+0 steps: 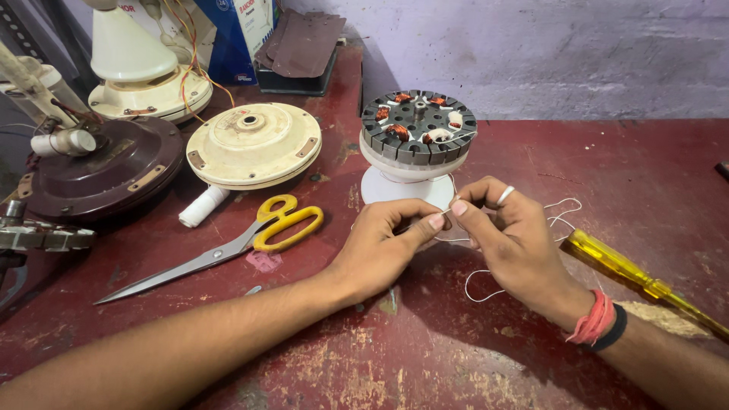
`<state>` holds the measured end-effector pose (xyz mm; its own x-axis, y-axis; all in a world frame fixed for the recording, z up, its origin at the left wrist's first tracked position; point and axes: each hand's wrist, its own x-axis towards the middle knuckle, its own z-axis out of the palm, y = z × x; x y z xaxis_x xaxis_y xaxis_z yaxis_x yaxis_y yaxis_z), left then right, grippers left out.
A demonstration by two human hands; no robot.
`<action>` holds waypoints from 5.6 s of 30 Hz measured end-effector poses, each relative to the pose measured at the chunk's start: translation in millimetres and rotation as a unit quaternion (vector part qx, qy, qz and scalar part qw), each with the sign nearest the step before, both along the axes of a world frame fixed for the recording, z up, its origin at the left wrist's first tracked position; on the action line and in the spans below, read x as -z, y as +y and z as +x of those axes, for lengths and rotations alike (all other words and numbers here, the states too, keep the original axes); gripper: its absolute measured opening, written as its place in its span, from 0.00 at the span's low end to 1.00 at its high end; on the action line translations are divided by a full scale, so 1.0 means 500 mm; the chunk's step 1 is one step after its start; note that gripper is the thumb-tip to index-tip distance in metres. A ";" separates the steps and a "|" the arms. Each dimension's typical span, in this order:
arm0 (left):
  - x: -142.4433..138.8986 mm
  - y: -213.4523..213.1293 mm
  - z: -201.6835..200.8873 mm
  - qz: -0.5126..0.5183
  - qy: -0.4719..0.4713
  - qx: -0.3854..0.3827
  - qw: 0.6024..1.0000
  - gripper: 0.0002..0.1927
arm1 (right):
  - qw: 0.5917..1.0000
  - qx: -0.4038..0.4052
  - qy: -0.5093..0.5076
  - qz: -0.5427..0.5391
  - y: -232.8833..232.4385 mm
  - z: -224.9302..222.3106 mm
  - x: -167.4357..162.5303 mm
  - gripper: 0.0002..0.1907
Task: The person works on a motor stator assembly, stripping the insulation from a white wire with scissors and threading it into the stator slots. The person then ties a knot in the wire and continues to thread it through the stator.
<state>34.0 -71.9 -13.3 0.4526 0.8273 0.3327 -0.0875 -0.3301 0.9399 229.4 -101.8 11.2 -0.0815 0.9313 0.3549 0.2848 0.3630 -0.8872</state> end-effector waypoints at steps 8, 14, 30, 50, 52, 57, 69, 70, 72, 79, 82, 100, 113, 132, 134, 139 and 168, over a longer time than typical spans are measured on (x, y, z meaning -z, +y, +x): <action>-0.014 -0.006 0.000 0.053 0.070 -0.021 0.996 0.13 | 1.000 0.021 -0.015 -0.003 0.003 0.005 0.003 0.07; -0.020 -0.012 -0.006 0.058 0.044 -0.011 0.997 0.13 | 0.999 -0.025 -0.025 0.036 -0.002 -0.004 -0.004 0.05; -0.002 0.008 0.013 0.053 0.009 0.002 0.999 0.13 | 1.000 -0.006 0.021 0.009 0.007 -0.018 0.000 0.07; 0.133 0.104 0.026 0.238 0.133 0.009 0.962 0.12 | 0.836 -0.247 -0.411 0.267 0.116 -0.318 -0.087 0.18; 0.140 0.112 0.029 0.232 0.129 0.006 0.964 0.12 | 0.801 -0.261 -0.496 0.214 0.151 -0.361 -0.066 0.09; 0.120 0.112 0.052 -0.035 -0.122 0.113 0.985 0.15 | 0.799 -0.238 -0.500 0.234 0.178 -0.397 -0.043 0.19; 0.079 0.094 0.041 -0.012 -0.014 0.024 1.000 0.15 | 0.695 -0.176 -0.650 0.251 0.119 -0.401 -0.091 0.18; 0.078 0.093 0.038 -0.009 -0.014 0.029 0.999 0.15 | 0.704 -0.160 -0.626 0.297 0.116 -0.400 -0.095 0.18; 0.077 0.091 0.032 -0.005 -0.012 0.039 0.999 0.15 | 0.716 -0.152 -0.585 0.351 0.108 -0.388 -0.097 0.17; 0.070 0.079 0.028 0.009 -0.003 0.059 0.998 0.13 | 0.889 -0.179 -0.353 0.231 0.017 -0.248 -0.135 0.13; 0.056 0.062 0.025 -0.015 0.019 0.039 0.999 0.12 | 0.942 -0.115 -0.297 0.110 -0.050 -0.140 -0.167 0.10; 0.007 0.016 0.007 0.011 -0.097 -0.076 0.992 0.12 | 0.956 -0.195 0.119 -0.183 -0.035 0.192 -0.096 0.47; 0.007 0.007 0.002 0.085 -0.126 -0.107 0.983 0.13 | 0.936 0.092 -0.301 -0.157 -0.044 0.112 -0.048 0.53; -0.006 -0.004 0.001 0.147 -0.015 -0.150 0.978 0.12 | 0.942 0.070 -0.306 -0.115 -0.065 0.063 -0.043 0.43; -0.008 -0.005 0.000 0.135 0.006 -0.155 0.979 0.12 | 0.963 0.026 -0.258 -0.073 -0.061 0.068 -0.036 0.44; -0.015 -0.010 -0.002 0.134 0.012 -0.153 0.979 0.13 | 0.969 -0.021 -0.244 -0.024 -0.055 0.081 -0.024 0.42; -0.023 -0.017 -0.008 0.172 -0.011 -0.191 0.966 0.09 | 0.952 0.032 -0.278 -0.121 -0.050 0.103 -0.001 0.45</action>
<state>30.0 -80.4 -2.0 0.1253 0.7708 0.6246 0.0837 -0.6356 0.7675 281.0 -126.7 11.6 -0.1341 0.9898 0.0472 0.7497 0.1325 -0.6484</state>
